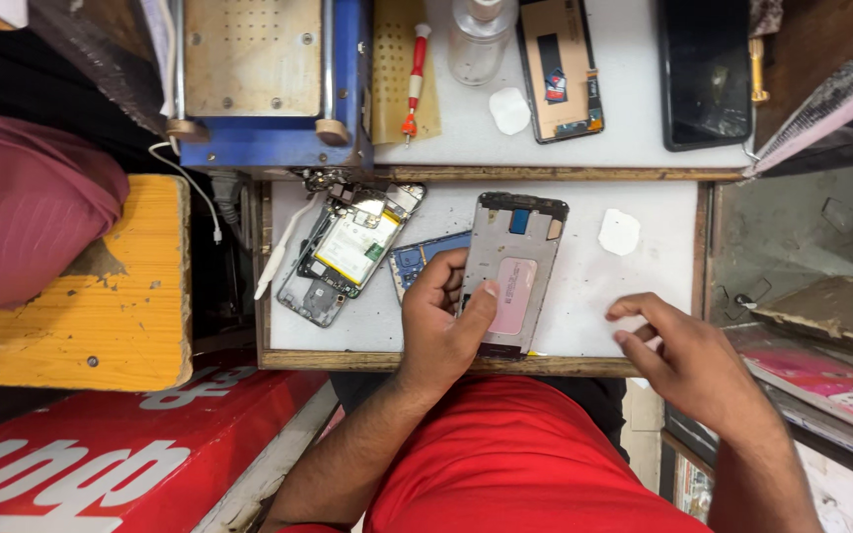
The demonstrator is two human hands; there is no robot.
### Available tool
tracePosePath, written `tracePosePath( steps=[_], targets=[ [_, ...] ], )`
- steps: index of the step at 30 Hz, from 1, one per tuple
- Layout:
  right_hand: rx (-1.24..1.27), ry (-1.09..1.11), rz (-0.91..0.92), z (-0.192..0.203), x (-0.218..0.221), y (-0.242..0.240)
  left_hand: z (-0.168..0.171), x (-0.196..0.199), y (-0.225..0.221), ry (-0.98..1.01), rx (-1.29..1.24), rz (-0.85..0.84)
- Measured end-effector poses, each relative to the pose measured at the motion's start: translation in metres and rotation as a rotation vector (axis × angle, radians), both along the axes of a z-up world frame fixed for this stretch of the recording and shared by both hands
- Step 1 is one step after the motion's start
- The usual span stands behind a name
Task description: The person disassembles a smartphone by prying open the back cover with a metal tool. They remove the back cover, set it aside, and handle the internal components while working at a cluttered repair bench.
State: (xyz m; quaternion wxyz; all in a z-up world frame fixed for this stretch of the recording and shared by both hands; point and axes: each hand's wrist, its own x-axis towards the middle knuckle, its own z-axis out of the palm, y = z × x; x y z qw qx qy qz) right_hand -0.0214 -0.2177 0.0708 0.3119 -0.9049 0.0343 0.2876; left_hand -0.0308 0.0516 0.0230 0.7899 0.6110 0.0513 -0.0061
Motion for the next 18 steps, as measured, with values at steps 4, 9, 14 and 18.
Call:
tracePosePath(
  steps=[4,9,14,18],
  targets=[
    [0.213,-0.222,0.001,0.003,0.002,0.020,-0.003,0.003,-0.003,0.205,-0.455,-0.006],
    [0.438,-0.309,0.045,0.005,0.005,0.051,-0.004,0.006,-0.004,0.303,-0.722,-0.078],
    [0.605,-0.307,0.092,0.010,0.008,0.068,0.003,0.003,-0.006,0.244,-0.639,-0.081],
    [0.611,-0.255,0.092,0.002,0.012,0.067,0.006,0.001,-0.007,0.155,-0.373,-0.072]
  ],
)
